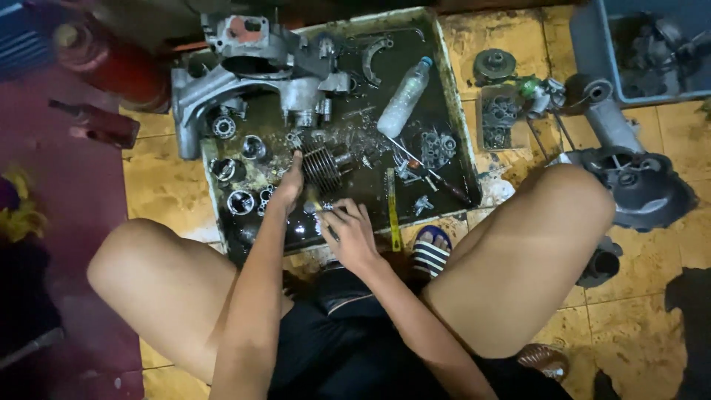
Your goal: The person scrubs a metal engine cylinder with a brush in a tray of liquid. They hold the cylinder with one hand and scrub with the other, repeatedly dipping the brush into the liquid.
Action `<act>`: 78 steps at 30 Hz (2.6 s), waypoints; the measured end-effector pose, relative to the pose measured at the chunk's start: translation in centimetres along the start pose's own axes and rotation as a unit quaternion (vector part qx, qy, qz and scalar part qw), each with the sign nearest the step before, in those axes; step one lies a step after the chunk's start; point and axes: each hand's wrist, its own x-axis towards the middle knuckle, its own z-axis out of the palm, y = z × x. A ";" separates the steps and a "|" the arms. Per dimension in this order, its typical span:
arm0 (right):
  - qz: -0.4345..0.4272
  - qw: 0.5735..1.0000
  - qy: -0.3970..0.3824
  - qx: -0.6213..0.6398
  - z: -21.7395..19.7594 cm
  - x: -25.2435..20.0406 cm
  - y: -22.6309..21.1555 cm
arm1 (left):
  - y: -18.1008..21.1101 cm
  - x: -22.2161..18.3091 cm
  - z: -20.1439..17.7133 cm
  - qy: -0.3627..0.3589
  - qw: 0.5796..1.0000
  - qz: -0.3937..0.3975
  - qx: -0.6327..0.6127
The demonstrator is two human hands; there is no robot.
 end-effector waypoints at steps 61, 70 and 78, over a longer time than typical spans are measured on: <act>0.318 0.891 0.129 0.297 -6.2 3.3 4.5 | -3.2 2.5 0.5 0.052 0.965 0.200 0.162; 0.263 0.949 0.148 0.095 -7.1 2.6 4.1 | -2.4 0.1 1.1 0.052 0.971 0.145 0.185; 0.285 0.923 0.060 0.250 -8.9 3.6 3.4 | 3.2 -3.8 0.8 -0.006 0.918 0.205 0.339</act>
